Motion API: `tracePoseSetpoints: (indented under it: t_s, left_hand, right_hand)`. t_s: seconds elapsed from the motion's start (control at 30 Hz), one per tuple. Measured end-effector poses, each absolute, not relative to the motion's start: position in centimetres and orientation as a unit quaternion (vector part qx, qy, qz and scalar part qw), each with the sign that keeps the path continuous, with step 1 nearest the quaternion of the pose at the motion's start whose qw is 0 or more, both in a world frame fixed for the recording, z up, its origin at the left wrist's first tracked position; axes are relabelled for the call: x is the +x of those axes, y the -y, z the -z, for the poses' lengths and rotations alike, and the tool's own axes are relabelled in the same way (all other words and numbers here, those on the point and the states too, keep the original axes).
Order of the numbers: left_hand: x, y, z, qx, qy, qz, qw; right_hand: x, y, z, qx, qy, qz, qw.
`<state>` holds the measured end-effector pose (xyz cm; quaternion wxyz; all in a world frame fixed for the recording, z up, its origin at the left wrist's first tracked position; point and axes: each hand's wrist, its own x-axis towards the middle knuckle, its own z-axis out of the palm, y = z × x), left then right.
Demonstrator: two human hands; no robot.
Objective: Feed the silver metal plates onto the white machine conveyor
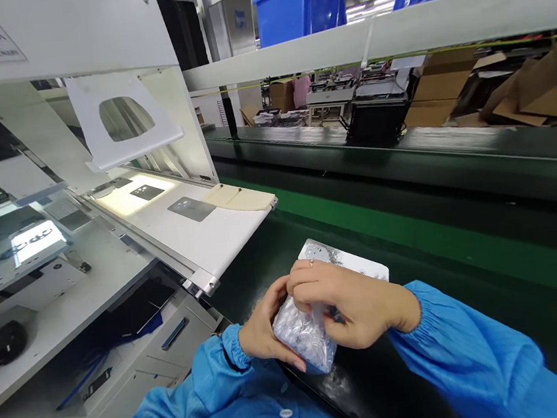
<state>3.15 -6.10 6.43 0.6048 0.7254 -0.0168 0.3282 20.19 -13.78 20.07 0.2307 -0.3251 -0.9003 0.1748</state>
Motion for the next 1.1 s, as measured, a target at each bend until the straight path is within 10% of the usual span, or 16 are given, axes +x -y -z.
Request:
tracePoseSetpoints:
  t_s: [0.2, 0.7, 1.1]
  left_hand:
    - [3.5, 5.4, -6.3, 0.722, 0.023, -0.291, 0.627]
    - [3.6, 1.9, -4.7, 0.667, 0.019, -0.235, 0.707]
    - [0.6, 7.1, -11.3, 0.741, -0.118, -0.366, 0.551]
  right_hand:
    - [21.5, 13.8, -20.3, -0.335, 0.903, -0.189, 0.193]
    - [18.1, 12.6, -13.0, -0.331, 0.508, -0.417, 0.677]
    - [19.0, 13.8, -17.2, -0.391, 0.669, -0.314, 0.549]
